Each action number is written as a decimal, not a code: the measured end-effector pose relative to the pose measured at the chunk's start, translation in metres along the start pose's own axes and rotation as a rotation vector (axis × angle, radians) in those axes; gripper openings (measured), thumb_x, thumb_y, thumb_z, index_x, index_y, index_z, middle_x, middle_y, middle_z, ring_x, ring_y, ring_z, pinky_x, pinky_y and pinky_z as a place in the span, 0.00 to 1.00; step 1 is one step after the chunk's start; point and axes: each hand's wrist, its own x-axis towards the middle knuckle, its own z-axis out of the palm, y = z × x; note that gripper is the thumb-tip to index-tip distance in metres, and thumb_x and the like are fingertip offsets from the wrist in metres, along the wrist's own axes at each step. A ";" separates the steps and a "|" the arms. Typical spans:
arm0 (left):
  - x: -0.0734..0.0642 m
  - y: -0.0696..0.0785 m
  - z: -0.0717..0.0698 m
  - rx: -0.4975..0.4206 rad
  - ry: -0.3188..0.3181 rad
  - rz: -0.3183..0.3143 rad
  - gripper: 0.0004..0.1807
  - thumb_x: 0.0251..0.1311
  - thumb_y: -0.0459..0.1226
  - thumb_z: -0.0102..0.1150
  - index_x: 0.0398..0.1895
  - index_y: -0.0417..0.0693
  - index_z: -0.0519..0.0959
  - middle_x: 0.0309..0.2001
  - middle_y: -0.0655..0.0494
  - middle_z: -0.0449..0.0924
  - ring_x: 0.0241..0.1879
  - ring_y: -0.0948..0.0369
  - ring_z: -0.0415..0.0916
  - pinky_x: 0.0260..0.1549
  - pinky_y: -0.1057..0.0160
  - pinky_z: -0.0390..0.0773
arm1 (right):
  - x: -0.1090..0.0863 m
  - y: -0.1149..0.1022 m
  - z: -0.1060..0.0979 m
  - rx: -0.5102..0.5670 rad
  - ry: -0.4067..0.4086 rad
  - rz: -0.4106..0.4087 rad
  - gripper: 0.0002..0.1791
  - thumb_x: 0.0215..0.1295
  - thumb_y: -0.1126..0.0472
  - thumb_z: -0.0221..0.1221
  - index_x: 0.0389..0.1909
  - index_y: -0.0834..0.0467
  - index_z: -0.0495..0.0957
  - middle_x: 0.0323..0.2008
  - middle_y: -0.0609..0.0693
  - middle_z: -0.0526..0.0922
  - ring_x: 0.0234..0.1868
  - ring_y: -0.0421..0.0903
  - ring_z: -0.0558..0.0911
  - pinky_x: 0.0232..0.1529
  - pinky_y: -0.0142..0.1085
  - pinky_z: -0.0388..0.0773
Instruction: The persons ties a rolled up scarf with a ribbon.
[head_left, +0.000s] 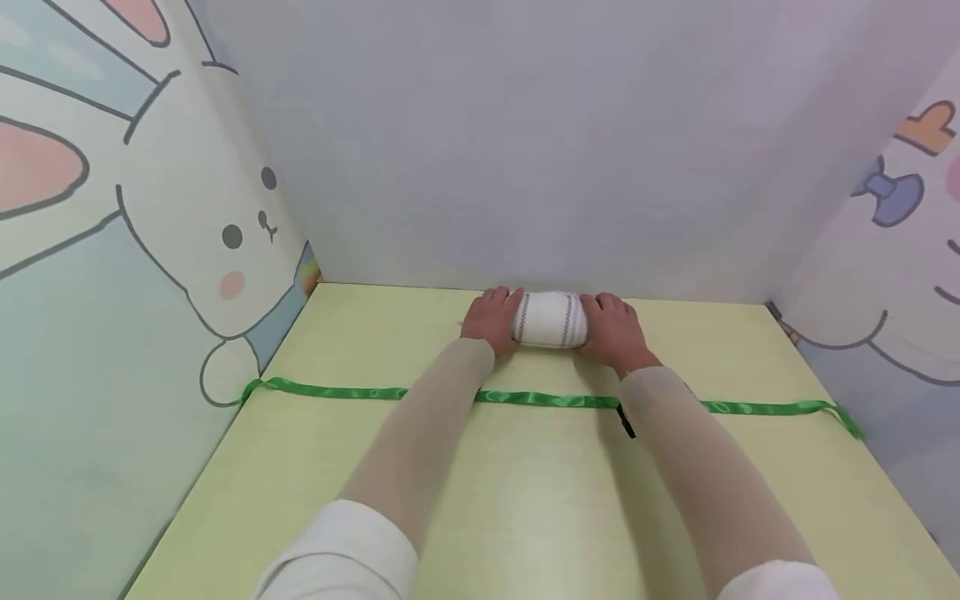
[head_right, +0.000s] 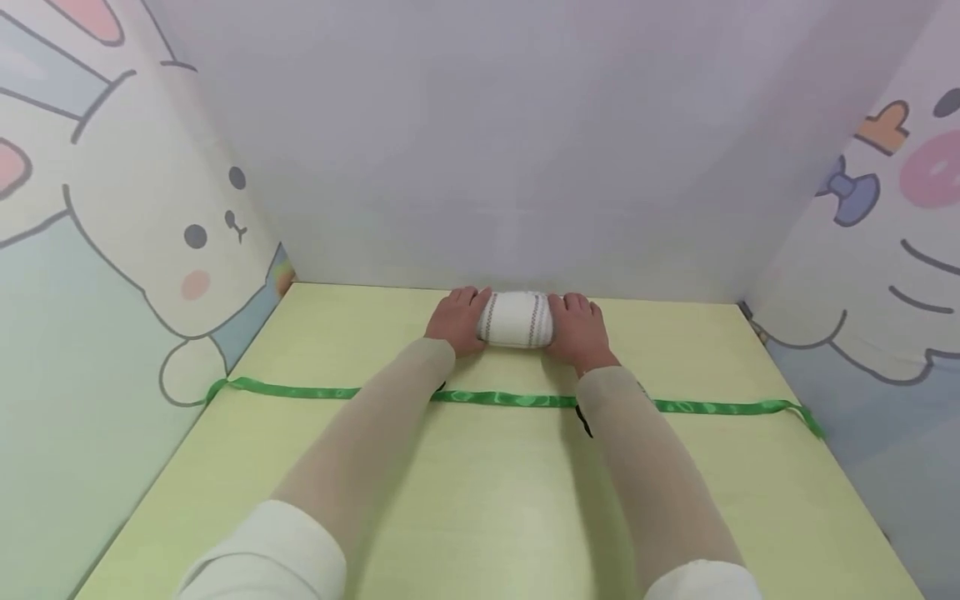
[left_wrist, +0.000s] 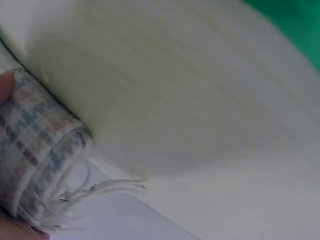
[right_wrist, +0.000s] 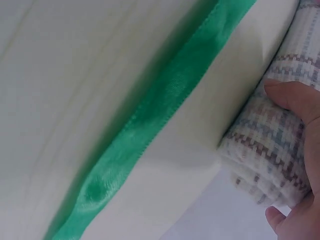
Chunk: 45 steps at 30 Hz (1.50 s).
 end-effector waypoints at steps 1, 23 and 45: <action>0.001 0.002 -0.001 0.001 0.001 -0.011 0.55 0.53 0.56 0.76 0.80 0.53 0.58 0.67 0.53 0.67 0.69 0.52 0.63 0.66 0.53 0.67 | 0.000 0.000 -0.001 -0.004 -0.006 0.001 0.49 0.56 0.54 0.74 0.74 0.61 0.58 0.67 0.66 0.64 0.71 0.65 0.59 0.72 0.64 0.53; -0.003 0.000 -0.014 0.038 0.017 0.004 0.39 0.63 0.37 0.69 0.75 0.53 0.62 0.61 0.52 0.73 0.61 0.53 0.70 0.63 0.55 0.71 | -0.001 -0.006 -0.003 -0.034 0.004 0.010 0.47 0.59 0.56 0.73 0.74 0.62 0.58 0.68 0.65 0.66 0.70 0.66 0.60 0.71 0.63 0.57; -0.006 -0.006 -0.030 0.071 -0.001 0.020 0.41 0.58 0.40 0.72 0.73 0.54 0.63 0.61 0.52 0.73 0.61 0.53 0.70 0.62 0.55 0.72 | -0.007 -0.016 -0.010 -0.049 0.024 -0.010 0.46 0.60 0.55 0.72 0.73 0.63 0.59 0.66 0.66 0.67 0.68 0.67 0.63 0.70 0.62 0.59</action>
